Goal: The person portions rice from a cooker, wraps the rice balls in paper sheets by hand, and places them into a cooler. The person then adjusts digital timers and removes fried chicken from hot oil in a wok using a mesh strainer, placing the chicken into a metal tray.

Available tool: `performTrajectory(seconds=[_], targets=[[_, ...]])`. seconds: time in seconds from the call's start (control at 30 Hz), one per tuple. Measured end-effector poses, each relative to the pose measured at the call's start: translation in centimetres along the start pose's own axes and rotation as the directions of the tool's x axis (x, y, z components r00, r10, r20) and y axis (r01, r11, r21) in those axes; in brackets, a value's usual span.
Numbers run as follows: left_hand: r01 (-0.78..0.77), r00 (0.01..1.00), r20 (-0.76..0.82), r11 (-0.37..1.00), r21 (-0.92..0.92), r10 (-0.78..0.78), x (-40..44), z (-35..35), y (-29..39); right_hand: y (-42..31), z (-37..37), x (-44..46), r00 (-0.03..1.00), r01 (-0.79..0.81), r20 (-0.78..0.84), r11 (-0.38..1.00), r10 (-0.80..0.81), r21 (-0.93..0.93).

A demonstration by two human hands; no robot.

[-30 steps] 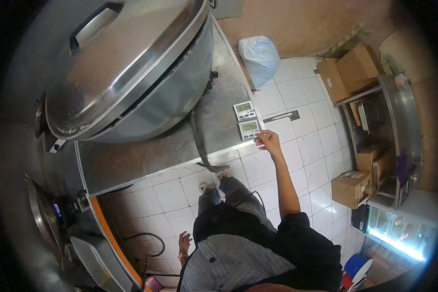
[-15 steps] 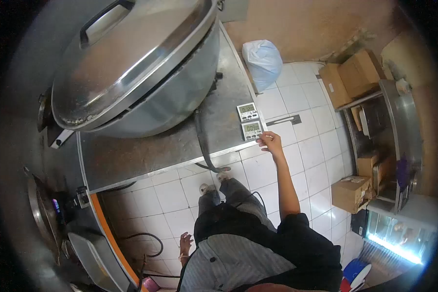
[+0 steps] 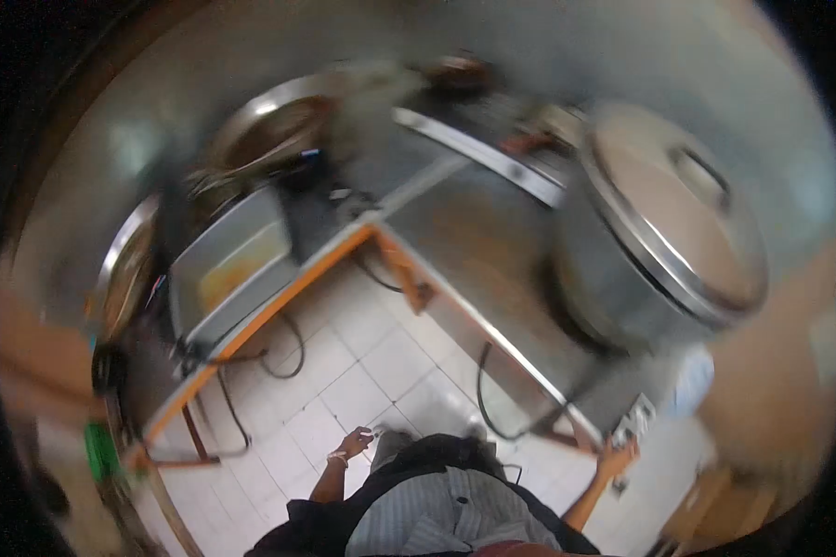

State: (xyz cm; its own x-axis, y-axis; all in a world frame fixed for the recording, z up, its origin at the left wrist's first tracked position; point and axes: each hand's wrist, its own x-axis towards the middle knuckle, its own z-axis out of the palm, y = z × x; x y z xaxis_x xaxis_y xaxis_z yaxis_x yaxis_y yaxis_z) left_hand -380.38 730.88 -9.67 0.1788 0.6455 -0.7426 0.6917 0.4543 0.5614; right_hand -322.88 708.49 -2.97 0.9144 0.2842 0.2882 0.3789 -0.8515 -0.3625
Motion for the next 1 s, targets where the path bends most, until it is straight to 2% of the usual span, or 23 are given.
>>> performTrajectory(seconds=[0.03, 0.07, 0.13, 0.23, 0.3, 0.33, 0.37, 0.4, 0.43, 0.47, 0.5, 0.53, 0.57, 0.6, 0.63, 0.67, 0.7, 0.77, 0.8, 0.87, 0.93, 0.97, 1.0], targets=[[0.007, 0.997, -0.076, 0.996, -0.090, -0.013, -0.1, -0.6, -1.8, 1.9, 1.7, 0.3, 0.997, 0.069, -0.027, 0.982, -0.075, -0.177], [0.017, 0.996, -0.089, 0.992, -0.127, -0.028, 0.5, -1.0, -4.6, 2.2, 2.8, 0.5, 0.945, 0.100, -0.258, 0.930, -0.200, -0.355], [0.029, 0.990, -0.131, 0.977, -0.213, -0.058, -1.0, -1.5, -9.7, -7.4, -2.1, 0.5, 0.940, -0.157, -0.335, 0.958, 0.069, -0.241], [0.225, 0.959, -0.116, 0.946, -0.235, -0.257, -5.2, -5.0, -14.8, -18.3, -0.8, -0.5, 0.899, 0.015, -0.438, 1.000, -0.025, -0.028], [0.241, 0.937, -0.155, 0.898, -0.368, -0.314, -7.6, -6.0, -21.6, -26.3, 1.8, -2.3, 0.793, 0.353, -0.542, 0.935, -0.279, 0.035], [0.279, 0.911, -0.178, 0.876, -0.394, -0.371, -8.6, -6.6, -23.8, -30.7, 4.4, -3.5, 0.833, 0.491, -0.459, 0.794, -0.309, 0.357], [0.327, 0.889, -0.153, 0.832, -0.448, -0.431, -9.5, -7.5, -25.4, -36.8, 5.6, -6.2, 0.935, 0.344, -0.197, 0.630, -0.294, 0.696], [0.374, 0.863, -0.124, 0.784, -0.495, -0.490, -10.5, -8.3, -26.5, -43.4, 5.5, -9.7, 0.885, 0.405, -0.175, 0.527, -0.432, 0.747], [0.374, 0.859, -0.121, 0.772, -0.514, -0.497, -11.1, -8.7, -27.2, -49.2, 5.9, -13.5, 0.870, 0.128, 0.065, 0.352, -0.488, 0.927], [0.310, 0.871, -0.089, 0.682, -0.663, -0.483, -11.7, -9.3, -28.0, -56.4, 1.0, -18.1, 0.743, 0.055, 0.171, 0.315, -0.647, 0.948], [0.243, 0.883, -0.063, 0.568, -0.786, -0.465, -12.4, -10.3, -28.8, -61.5, 3.1, -22.1, 0.631, -0.195, 0.204, 0.101, -0.748, 0.975], [0.242, 0.858, -0.005, 0.413, -0.878, -0.513, -10.4, -11.0, -30.5, -66.3, 1.0, -25.0, 0.356, -0.334, 0.299, 0.178, -0.885, 0.925], [0.074, 0.885, -0.126, 0.402, -0.913, -0.448, -9.4, -12.7, -30.3, -71.3, 1.0, -28.3, 0.259, -0.478, 0.367, 0.211, -0.893, 0.852], [0.059, 0.811, -0.268, 0.528, -0.847, -0.521, -8.2, -15.3, -28.2, -75.9, 0.7, -30.5, 0.119, -0.425, 0.402, 0.319, -0.908, 0.847], [-0.077, 0.774, -0.388, 0.534, -0.842, -0.500, -7.0, -18.3, -26.7, -80.7, 2.6, -32.7, 0.034, -0.394, 0.369, 0.327, -0.929, 0.859], [-0.399, 0.729, -0.584, 0.473, -0.786, -0.356, -7.0, -25.3, -21.6, -87.7, 3.3, -36.0, -0.078, -0.435, 0.402, 0.394, -0.912, 0.810], [-0.477, 0.698, -0.662, 0.512, -0.715, -0.274, -6.8, -29.0, -19.4, -92.8, 3.7, -38.2, -0.181, -0.467, 0.432, 0.464, -0.883, 0.752], [-0.655, 0.585, -0.801, 0.509, -0.558, -0.125, -7.0, -35.7, -14.7, -101.9, 9.8, -42.0, -0.043, -0.081, 0.439, 0.441, -0.898, 0.894], [-0.669, 0.559, -0.817, 0.505, -0.546, -0.142, -6.0, -38.0, -13.4, -104.6, 10.3, -43.0, -0.069, -0.083, 0.416, 0.421, -0.907, 0.903], [-0.820, 0.379, -0.923, 0.487, -0.301, 0.067, -4.7, -43.3, -11.3, -109.6, 9.7, -45.6, 0.054, 0.500, 0.322, 0.305, -0.945, 0.811], [-0.783, 0.369, -0.929, 0.548, -0.293, 0.030, -3.8, -47.1, -9.2, -112.6, 8.9, -47.6, -0.086, 0.611, 0.364, 0.239, -0.928, 0.755], [-0.825, 0.364, -0.930, 0.476, -0.303, 0.039, -3.8, -48.6, -7.6, -113.7, 9.2, -49.0, -0.096, 0.723, 0.347, 0.174, -0.933, 0.668], [-0.812, 0.372, -0.927, 0.498, -0.304, 0.040, -3.4, -50.0, -6.9, -114.7, 9.8, -49.9, -0.101, 0.723, 0.345, 0.169, -0.933, 0.670]])
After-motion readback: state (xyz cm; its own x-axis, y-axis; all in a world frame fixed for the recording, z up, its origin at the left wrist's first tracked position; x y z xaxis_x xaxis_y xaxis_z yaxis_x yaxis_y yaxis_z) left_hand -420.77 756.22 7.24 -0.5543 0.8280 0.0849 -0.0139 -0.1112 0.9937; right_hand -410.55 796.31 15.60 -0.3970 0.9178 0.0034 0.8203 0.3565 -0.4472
